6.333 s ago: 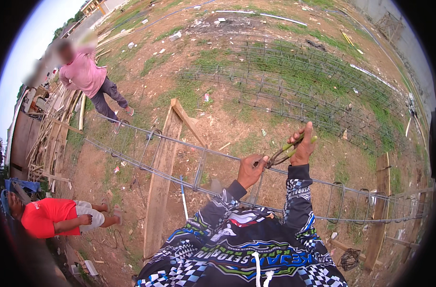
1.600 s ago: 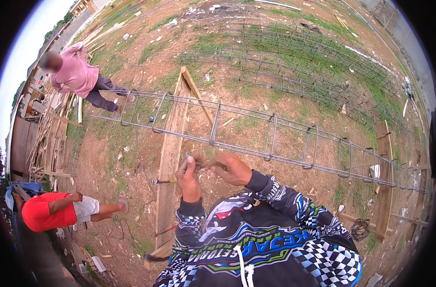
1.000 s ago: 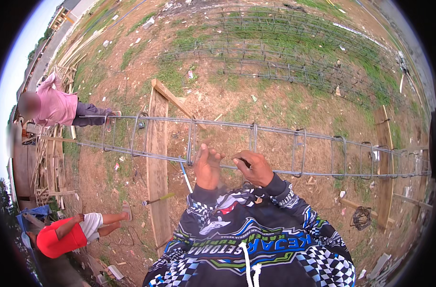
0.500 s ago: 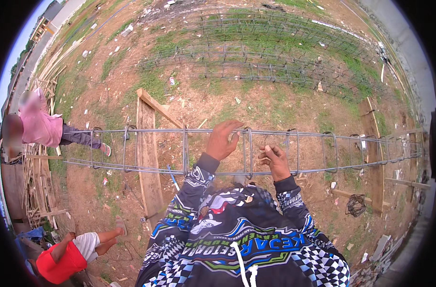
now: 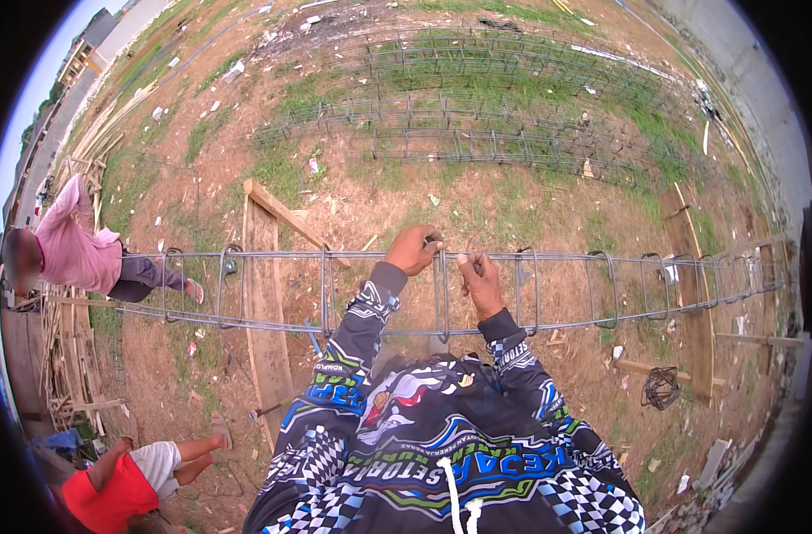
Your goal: The person uses pliers to twist wire ties around the intersections of a metal wire mesh panel resting on wooden supports. The person repeatedly picks up wire ties, wraps them around the mesh, and twists them to secure the structure.
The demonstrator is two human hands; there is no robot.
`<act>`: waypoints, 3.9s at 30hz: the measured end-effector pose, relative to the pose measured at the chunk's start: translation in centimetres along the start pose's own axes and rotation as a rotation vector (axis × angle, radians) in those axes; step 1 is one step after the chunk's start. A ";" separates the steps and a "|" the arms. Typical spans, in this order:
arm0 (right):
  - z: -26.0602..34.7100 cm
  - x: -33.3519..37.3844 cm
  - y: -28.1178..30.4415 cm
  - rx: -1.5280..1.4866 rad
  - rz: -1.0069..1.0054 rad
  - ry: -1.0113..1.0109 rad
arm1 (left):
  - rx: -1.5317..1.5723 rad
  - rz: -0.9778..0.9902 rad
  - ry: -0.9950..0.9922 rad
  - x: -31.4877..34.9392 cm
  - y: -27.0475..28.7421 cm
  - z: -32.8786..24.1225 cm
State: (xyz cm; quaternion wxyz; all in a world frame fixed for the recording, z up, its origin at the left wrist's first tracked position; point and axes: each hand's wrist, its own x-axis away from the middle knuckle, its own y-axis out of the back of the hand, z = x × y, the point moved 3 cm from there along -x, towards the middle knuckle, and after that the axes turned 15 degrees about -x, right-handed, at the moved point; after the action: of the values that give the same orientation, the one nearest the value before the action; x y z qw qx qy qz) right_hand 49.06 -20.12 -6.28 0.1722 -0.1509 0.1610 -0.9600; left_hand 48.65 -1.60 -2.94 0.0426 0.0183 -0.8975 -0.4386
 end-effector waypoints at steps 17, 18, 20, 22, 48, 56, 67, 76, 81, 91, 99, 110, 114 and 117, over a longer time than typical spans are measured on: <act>-1.3 -2.8 -0.3 0.403 0.036 0.215 | 0.046 0.333 0.411 -3.0 -1.3 2.9; -1.1 -3.0 -0.5 0.395 0.056 0.237 | 0.149 0.281 0.373 -3.1 -1.2 3.1; -1.0 -2.8 -0.7 0.407 0.062 0.229 | 0.050 0.116 0.240 -2.4 -0.9 3.4; -1.2 -2.9 -0.5 0.376 0.049 0.224 | 0.060 -0.006 0.188 -1.4 -0.4 2.4; 0.7 -2.7 -1.1 0.588 0.099 0.356 | 1.549 -0.084 0.677 3.7 -9.2 2.6; -0.2 -1.8 -1.7 0.585 0.034 0.334 | 1.329 -0.237 0.605 4.9 -9.8 2.1; -1.4 -2.5 0.3 0.609 0.114 0.504 | 0.055 -0.265 0.201 4.9 -3.4 -0.4; -2.2 -1.7 2.1 0.525 0.146 0.295 | -0.275 -0.130 -0.027 0.6 -1.4 -2.5; -2.6 -1.3 1.5 0.480 -0.008 0.278 | -0.334 -0.012 -0.001 -3.3 -3.0 1.4; 1.5 2.0 0.5 -0.032 0.203 -0.288 | 0.709 -0.222 0.053 3.6 -1.3 -4.7; 1.3 3.1 -2.7 -0.156 0.472 -0.389 | 1.037 -0.683 0.121 11.5 2.6 -4.1; -0.1 4.4 -9.0 0.096 0.685 -0.495 | 1.174 -1.097 0.355 17.6 2.1 0.2; 0.1 6.2 -10.9 0.006 0.726 -0.550 | 1.089 -1.106 0.327 19.3 2.5 0.1; 0.6 8.0 -12.5 -0.058 0.723 -0.550 | 1.054 -1.134 0.275 20.4 2.6 0.3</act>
State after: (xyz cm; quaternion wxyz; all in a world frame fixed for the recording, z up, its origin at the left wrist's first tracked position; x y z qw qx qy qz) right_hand 38.62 -12.15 0.68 0.5286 -0.3389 0.1784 -0.7576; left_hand 28.35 -1.21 0.18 -0.0916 0.5455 -0.8275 0.0961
